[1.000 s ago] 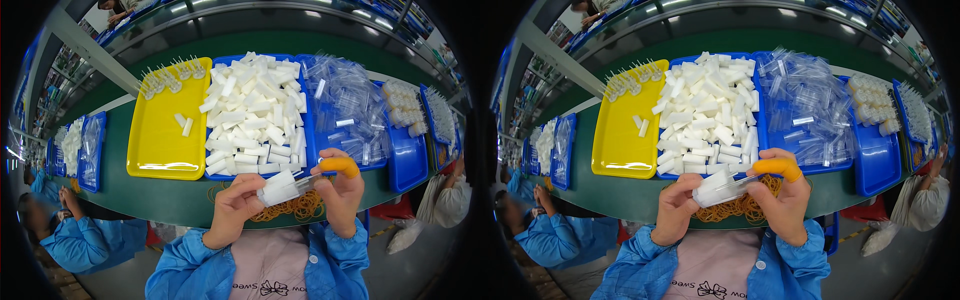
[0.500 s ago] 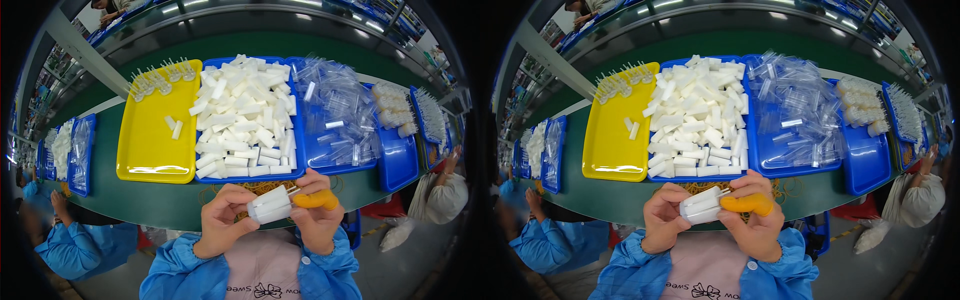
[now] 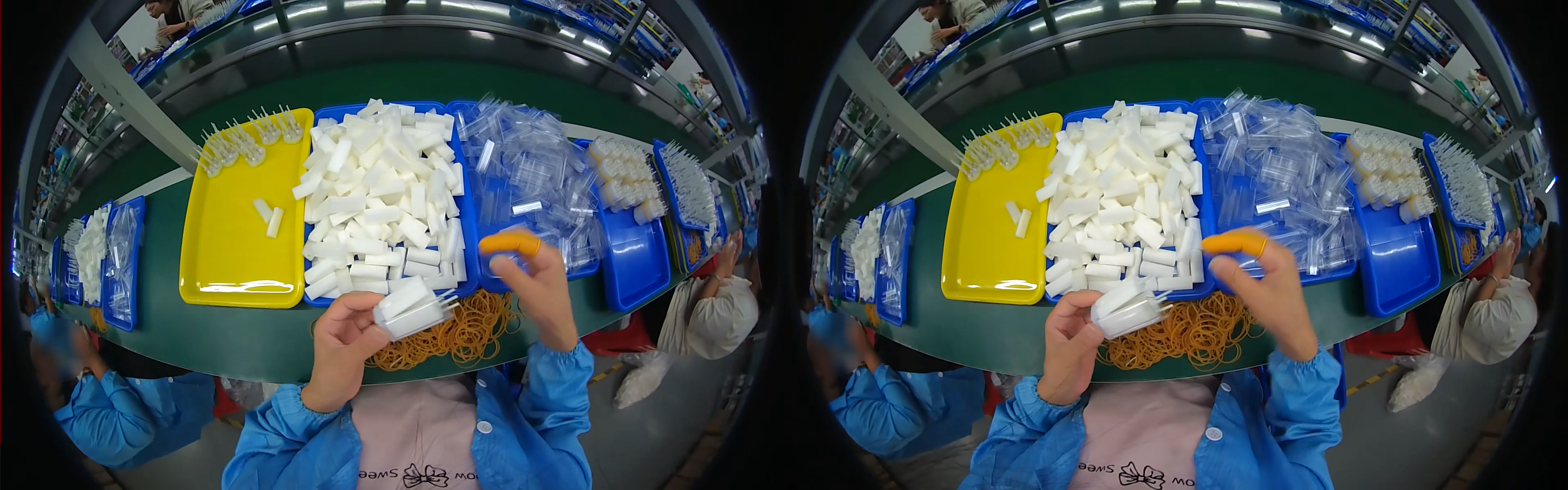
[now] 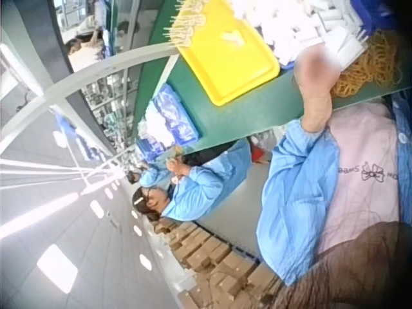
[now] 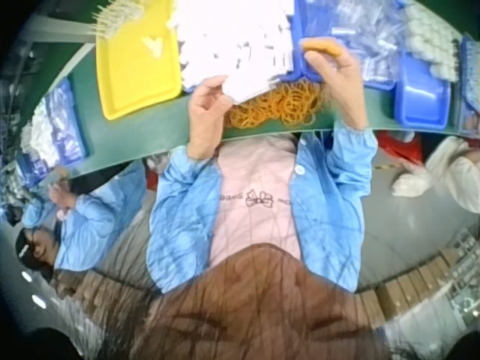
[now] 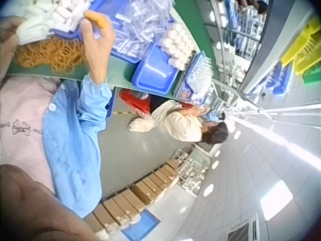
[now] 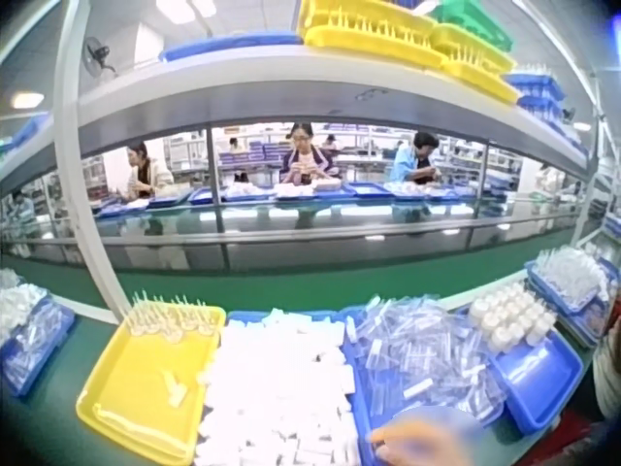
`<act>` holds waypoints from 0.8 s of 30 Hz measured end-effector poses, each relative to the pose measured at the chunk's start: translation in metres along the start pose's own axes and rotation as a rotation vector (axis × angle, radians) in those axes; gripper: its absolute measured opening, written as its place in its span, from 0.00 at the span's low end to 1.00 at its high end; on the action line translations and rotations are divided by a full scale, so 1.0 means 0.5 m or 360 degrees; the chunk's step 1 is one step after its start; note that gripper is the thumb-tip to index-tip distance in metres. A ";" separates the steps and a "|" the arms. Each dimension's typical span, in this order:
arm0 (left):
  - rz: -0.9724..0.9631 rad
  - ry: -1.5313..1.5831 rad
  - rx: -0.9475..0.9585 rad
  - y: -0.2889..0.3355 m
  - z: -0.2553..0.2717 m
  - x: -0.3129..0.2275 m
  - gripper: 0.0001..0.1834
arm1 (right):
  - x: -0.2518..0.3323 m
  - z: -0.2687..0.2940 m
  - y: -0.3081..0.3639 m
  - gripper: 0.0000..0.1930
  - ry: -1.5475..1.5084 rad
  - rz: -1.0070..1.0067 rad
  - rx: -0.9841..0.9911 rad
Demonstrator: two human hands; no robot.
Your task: The person assembles small white plastic components by inserting them into clear plastic sleeves. They use a pair of orange-handled scissors to cut a rubber band and secure the assembled parts together. The finished units are placed into a yellow tray on the assembly line.
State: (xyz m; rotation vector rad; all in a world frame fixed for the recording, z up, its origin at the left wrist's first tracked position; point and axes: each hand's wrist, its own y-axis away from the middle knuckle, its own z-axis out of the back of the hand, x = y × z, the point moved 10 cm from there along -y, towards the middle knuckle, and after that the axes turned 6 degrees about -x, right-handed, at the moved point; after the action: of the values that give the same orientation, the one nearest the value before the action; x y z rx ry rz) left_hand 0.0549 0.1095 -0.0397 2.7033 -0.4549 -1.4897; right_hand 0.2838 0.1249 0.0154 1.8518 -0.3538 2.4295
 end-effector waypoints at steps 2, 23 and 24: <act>-0.0053 0.0007 -0.0020 -0.004 0.004 -0.007 0.19 | 0.012 0.034 -0.018 0.10 0.1010 0.0505 -0.0104; -0.0647 -0.0697 0.0182 0.019 -0.051 -0.051 0.22 | -0.013 0.004 0.051 0.18 -0.1125 -0.0220 -0.0246; -0.0687 -0.0725 0.0204 0.021 -0.056 -0.054 0.23 | -0.005 -0.004 0.057 0.18 -0.1152 -0.0217 -0.0240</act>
State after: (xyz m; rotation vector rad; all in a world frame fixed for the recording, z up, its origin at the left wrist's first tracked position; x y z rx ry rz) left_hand 0.0620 0.1030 -0.0005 2.6571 0.0457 -2.2778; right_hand 0.2771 0.0979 0.0084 2.5139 -0.4078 1.5224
